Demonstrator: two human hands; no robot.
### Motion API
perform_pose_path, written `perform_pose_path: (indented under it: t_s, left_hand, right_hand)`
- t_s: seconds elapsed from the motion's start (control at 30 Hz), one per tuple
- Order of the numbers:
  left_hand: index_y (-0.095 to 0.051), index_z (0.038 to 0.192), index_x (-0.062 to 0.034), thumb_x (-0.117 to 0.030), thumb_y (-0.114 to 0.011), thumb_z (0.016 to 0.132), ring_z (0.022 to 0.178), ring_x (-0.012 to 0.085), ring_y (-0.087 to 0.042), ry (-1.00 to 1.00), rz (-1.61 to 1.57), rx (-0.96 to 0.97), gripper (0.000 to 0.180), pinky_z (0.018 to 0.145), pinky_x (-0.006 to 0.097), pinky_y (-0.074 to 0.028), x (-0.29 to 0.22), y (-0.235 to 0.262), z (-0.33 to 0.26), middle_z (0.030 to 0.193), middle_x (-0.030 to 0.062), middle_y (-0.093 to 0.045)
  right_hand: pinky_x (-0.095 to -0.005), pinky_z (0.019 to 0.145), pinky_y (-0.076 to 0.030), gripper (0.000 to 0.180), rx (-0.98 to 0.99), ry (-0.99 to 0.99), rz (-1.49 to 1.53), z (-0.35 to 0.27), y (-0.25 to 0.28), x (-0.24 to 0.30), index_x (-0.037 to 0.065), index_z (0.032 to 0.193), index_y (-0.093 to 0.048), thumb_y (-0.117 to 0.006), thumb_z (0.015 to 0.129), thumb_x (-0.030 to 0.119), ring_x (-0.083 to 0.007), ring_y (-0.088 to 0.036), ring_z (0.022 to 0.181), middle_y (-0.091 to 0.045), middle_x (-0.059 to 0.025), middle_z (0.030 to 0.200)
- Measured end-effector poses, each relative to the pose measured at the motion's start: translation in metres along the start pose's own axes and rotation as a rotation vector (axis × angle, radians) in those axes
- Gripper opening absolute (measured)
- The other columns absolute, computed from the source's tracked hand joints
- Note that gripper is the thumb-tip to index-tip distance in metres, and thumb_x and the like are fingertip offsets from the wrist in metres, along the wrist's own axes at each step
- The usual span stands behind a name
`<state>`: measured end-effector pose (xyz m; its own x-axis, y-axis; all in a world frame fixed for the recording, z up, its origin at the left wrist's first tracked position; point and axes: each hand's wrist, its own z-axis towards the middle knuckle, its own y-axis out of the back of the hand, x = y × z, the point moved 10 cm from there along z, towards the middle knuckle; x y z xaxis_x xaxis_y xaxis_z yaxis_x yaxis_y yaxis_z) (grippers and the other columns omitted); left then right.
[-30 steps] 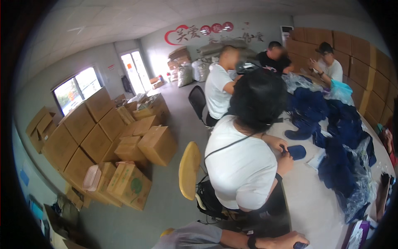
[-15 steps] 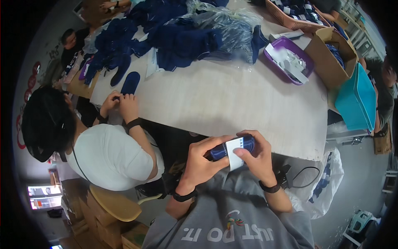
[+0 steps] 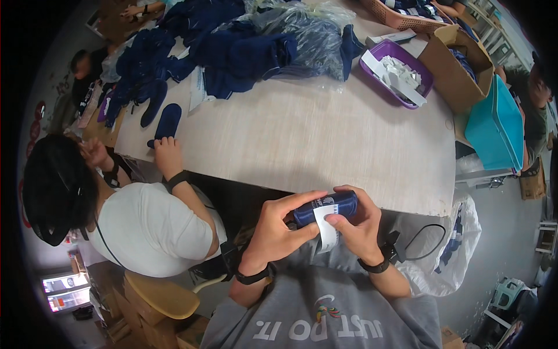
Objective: Applying labels and folding blue textile pouches or sleeves for packaging.
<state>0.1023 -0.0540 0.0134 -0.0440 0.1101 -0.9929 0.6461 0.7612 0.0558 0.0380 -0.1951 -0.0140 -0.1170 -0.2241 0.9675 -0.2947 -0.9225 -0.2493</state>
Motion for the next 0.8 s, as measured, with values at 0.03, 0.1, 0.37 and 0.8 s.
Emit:
perform_pose_path:
  t_s: [0.03,0.1,0.37,0.8]
  left_hand:
    - [-0.066,0.131,0.0032,0.007,-0.075,0.080,0.103,0.0124,-0.068,-0.002,0.019,0.022,0.053,0.089,0.027,-0.055,-0.001,-0.001,-0.001,0.114,0.0127,-0.073]
    - [-0.066,0.131,0.0043,0.006,-0.075,0.080,0.103,0.0128,-0.069,-0.004,-0.004,0.028,0.052,0.089,0.027,-0.055,-0.004,0.000,-0.003,0.115,0.0134,-0.073]
    - [-0.066,0.128,0.0082,0.004,-0.075,0.080,0.105,0.0147,-0.069,0.032,-0.061,0.059,0.049,0.092,0.029,-0.055,-0.003,0.001,0.003,0.117,0.0153,-0.073]
    - [-0.068,0.118,0.0070,-0.019,-0.072,0.083,0.093,0.0188,-0.070,-0.309,0.016,0.039,0.043,0.084,0.031,-0.054,-0.027,-0.005,0.000,0.103,0.0157,-0.075]
  right_hand:
    - [-0.0226,0.076,-0.056,0.055,-0.001,-0.003,0.000,-0.001,0.000,0.000,-0.005,0.131,-0.058,-0.086,0.084,0.005,-0.0093,-0.068,0.092,-0.072,-0.0077,0.104]
    - [-0.0234,0.078,-0.056,0.056,0.016,0.012,-0.025,-0.002,-0.002,0.003,-0.005,0.131,-0.059,-0.087,0.083,0.004,-0.0098,-0.068,0.094,-0.072,-0.0083,0.105]
    - [-0.0262,0.084,-0.055,0.055,0.014,0.027,0.031,-0.002,-0.001,0.002,-0.006,0.130,-0.060,-0.086,0.083,0.002,-0.0113,-0.067,0.098,-0.072,-0.0098,0.109]
    - [-0.0408,0.092,-0.056,0.040,-0.111,0.081,-0.297,-0.012,0.020,0.004,-0.011,0.123,-0.064,-0.076,0.093,0.013,-0.0302,-0.066,0.104,-0.069,-0.0233,0.117]
